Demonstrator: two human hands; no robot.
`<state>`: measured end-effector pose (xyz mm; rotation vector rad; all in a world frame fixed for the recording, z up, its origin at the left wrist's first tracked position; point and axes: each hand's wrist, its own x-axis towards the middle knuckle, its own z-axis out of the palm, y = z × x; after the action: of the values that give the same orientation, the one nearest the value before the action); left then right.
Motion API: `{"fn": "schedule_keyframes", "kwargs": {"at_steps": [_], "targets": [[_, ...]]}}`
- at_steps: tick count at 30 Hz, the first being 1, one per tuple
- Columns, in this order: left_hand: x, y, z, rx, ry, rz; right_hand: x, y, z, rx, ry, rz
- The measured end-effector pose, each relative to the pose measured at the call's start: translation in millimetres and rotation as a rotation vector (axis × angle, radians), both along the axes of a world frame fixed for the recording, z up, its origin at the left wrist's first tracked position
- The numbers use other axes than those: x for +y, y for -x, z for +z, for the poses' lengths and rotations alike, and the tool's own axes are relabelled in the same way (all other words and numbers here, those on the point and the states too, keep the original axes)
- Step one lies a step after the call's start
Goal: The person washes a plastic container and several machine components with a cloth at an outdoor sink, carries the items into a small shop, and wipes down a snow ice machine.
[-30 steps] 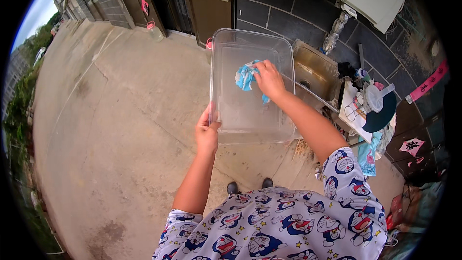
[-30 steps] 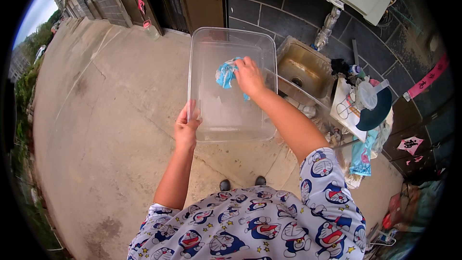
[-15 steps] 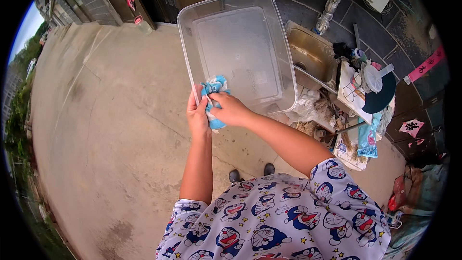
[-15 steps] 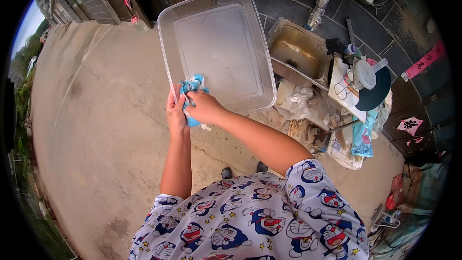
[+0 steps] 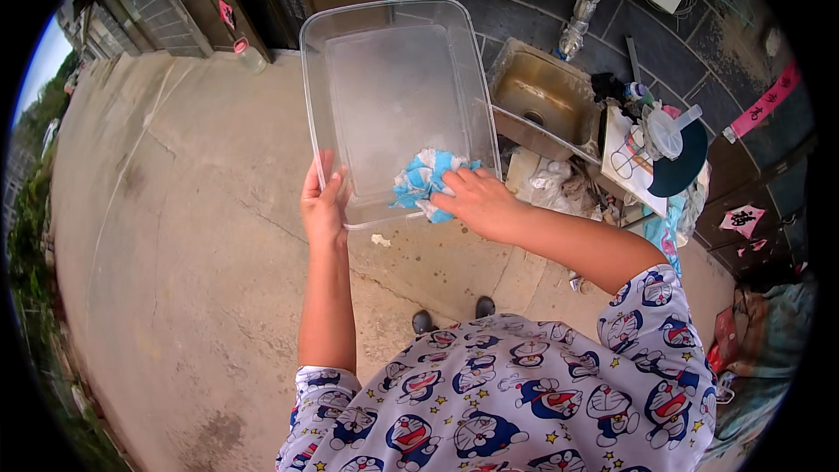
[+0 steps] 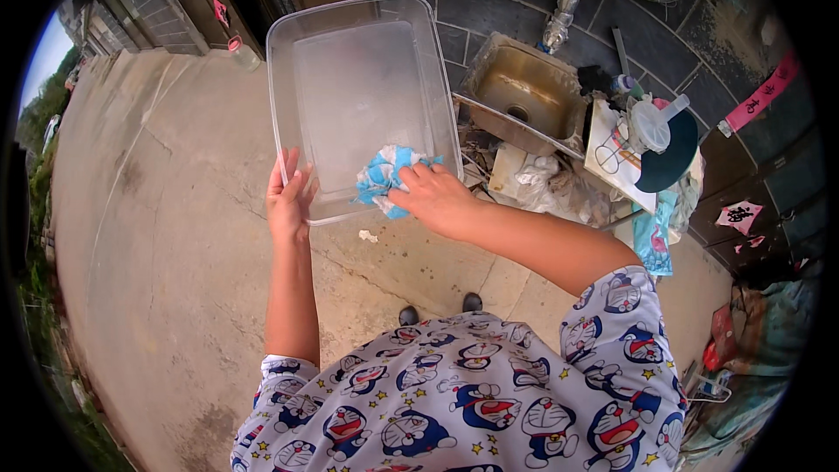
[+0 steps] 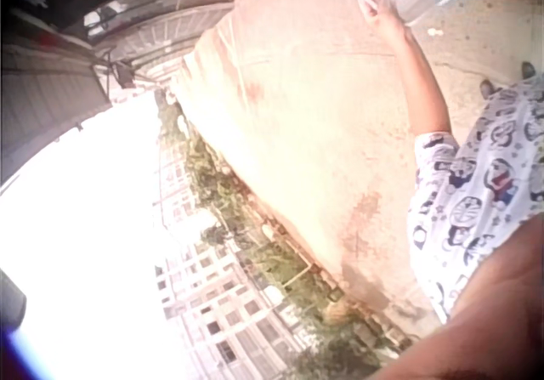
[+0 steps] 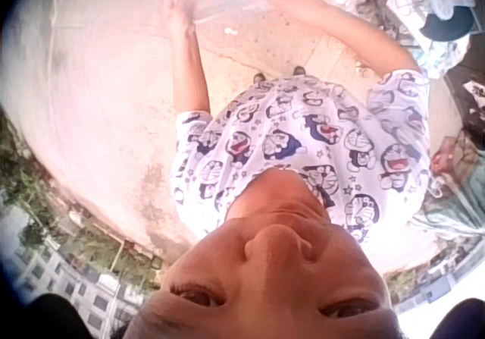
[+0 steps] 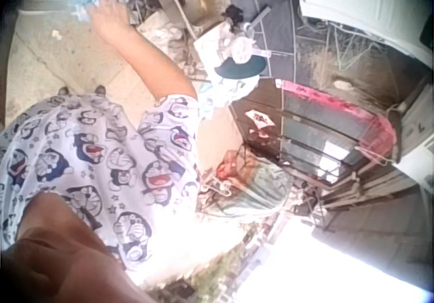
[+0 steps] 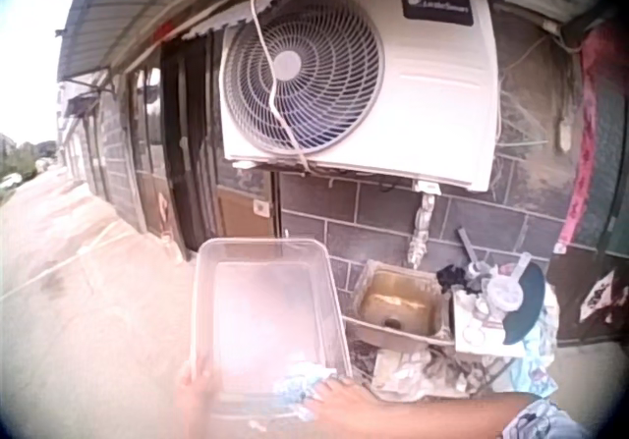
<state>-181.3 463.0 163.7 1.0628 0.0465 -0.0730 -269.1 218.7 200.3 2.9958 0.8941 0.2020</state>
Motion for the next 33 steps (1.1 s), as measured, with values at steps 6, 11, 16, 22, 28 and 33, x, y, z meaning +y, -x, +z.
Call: {"fn": "schedule_keyframes", "kwargs": {"at_steps": [6,11,16,22,28,33], "targets": [[15.4,-3.8,8.1,-0.017,-0.132,-0.128,-21.9,-4.3,18.2,0.382,0.119,0.015],[2.8,4.8,15.5,-0.143,-0.273,-0.22,-23.7,-34.0,8.5,0.187,0.44,-0.138],[17.3,17.9,9.3,-0.152,-0.326,-0.308,-76.4,-75.5,56.8,-0.275,0.554,-0.39],[5.2,34.3,24.5,-0.084,-0.16,-0.304,-73.2,-76.5,58.6,-0.459,-0.097,-0.421],[-16.9,43.8,3.8,-0.119,-0.223,-0.398,-16.6,-88.6,37.1,-0.546,-0.474,-0.254],[0.6,41.8,-7.2,-0.195,-0.297,-0.313,-57.0,-72.0,12.5,-0.202,-0.328,-0.397]]}}
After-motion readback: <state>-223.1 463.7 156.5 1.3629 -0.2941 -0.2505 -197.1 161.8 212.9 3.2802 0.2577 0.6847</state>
